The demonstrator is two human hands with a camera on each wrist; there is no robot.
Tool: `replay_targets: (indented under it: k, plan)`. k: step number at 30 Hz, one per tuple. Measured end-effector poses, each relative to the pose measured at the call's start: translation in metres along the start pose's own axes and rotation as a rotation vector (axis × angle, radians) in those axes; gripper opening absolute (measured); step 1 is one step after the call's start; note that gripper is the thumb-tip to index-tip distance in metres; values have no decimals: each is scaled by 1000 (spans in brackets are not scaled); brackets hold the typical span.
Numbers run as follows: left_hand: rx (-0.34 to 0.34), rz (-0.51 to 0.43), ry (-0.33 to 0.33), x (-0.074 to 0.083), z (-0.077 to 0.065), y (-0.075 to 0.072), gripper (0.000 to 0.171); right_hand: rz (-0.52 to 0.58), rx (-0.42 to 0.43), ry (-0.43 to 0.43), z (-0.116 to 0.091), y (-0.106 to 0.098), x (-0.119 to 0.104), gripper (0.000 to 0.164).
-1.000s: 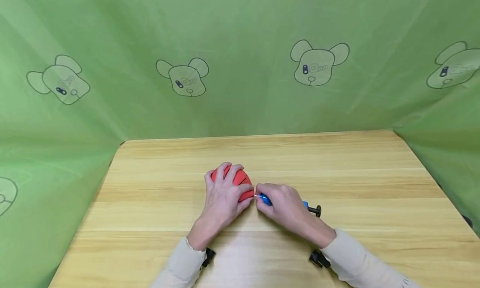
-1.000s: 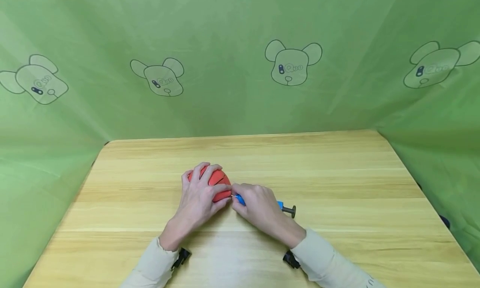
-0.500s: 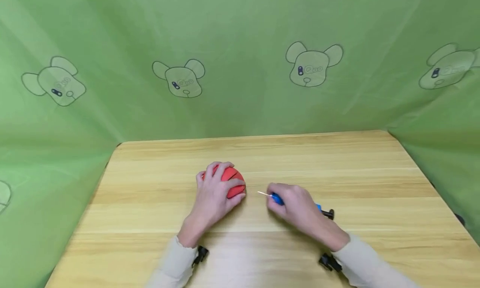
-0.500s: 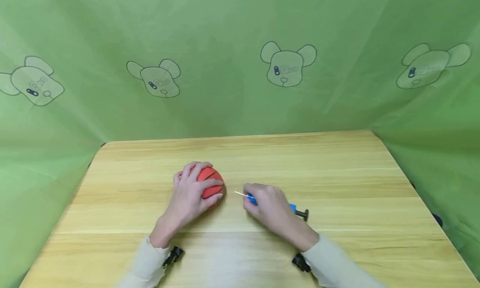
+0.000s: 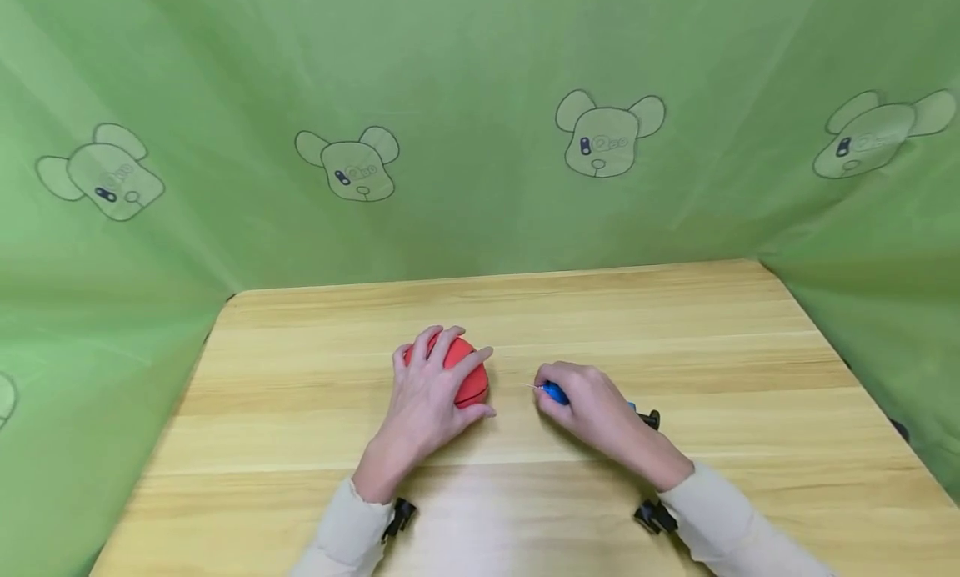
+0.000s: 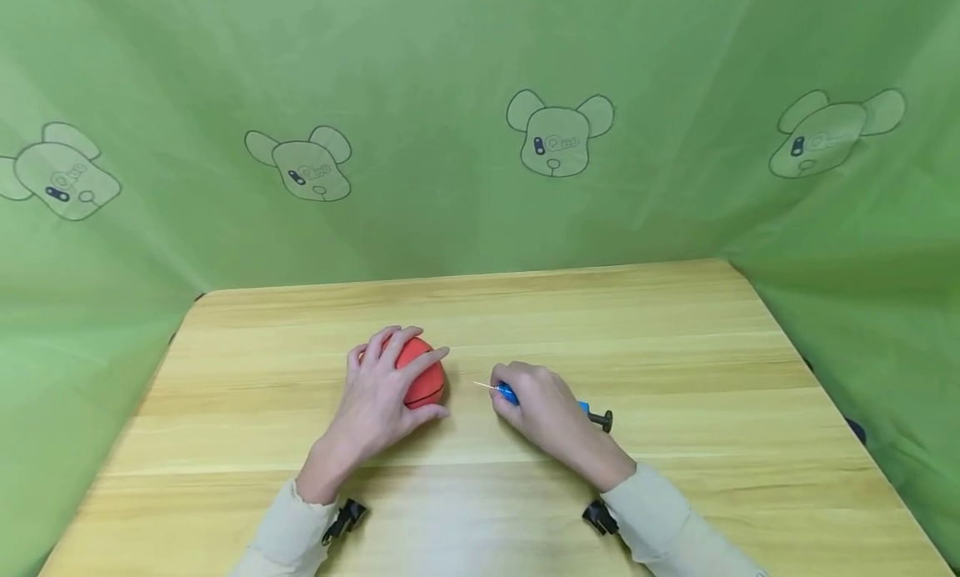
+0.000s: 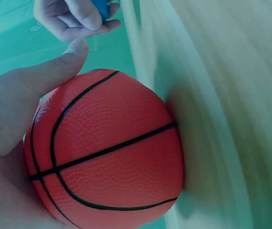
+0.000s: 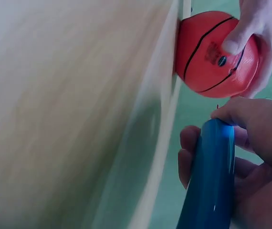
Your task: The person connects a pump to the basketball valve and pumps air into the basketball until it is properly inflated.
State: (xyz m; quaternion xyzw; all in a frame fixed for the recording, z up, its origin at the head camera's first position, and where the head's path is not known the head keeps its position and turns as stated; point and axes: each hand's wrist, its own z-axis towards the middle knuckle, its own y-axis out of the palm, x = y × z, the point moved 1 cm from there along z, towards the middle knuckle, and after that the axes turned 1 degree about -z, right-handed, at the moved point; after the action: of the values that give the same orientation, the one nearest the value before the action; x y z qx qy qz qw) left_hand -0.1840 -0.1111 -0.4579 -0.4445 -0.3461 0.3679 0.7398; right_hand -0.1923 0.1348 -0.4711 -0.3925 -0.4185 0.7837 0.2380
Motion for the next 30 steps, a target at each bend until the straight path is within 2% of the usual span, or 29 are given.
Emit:
replay_targets:
  k: [8,14,17,23,30]
  plan:
    - [22,-63,-2,0,-2,-7,74,-42,-6,91,3,5,11,8]
    - [11,-171,-33,-4,-3,-12,71,-75,-115,164,3,10,11,12]
    - [-2,-236,-61,-7,-4,-14,68,-88,-142,184,1,13,11,15]
    - [-21,-331,-119,-16,-3,-16,57,-81,-117,189,-8,13,10,22]
    - [-4,-372,-135,-21,-3,-19,58,-63,-94,194,-16,1,10,35]
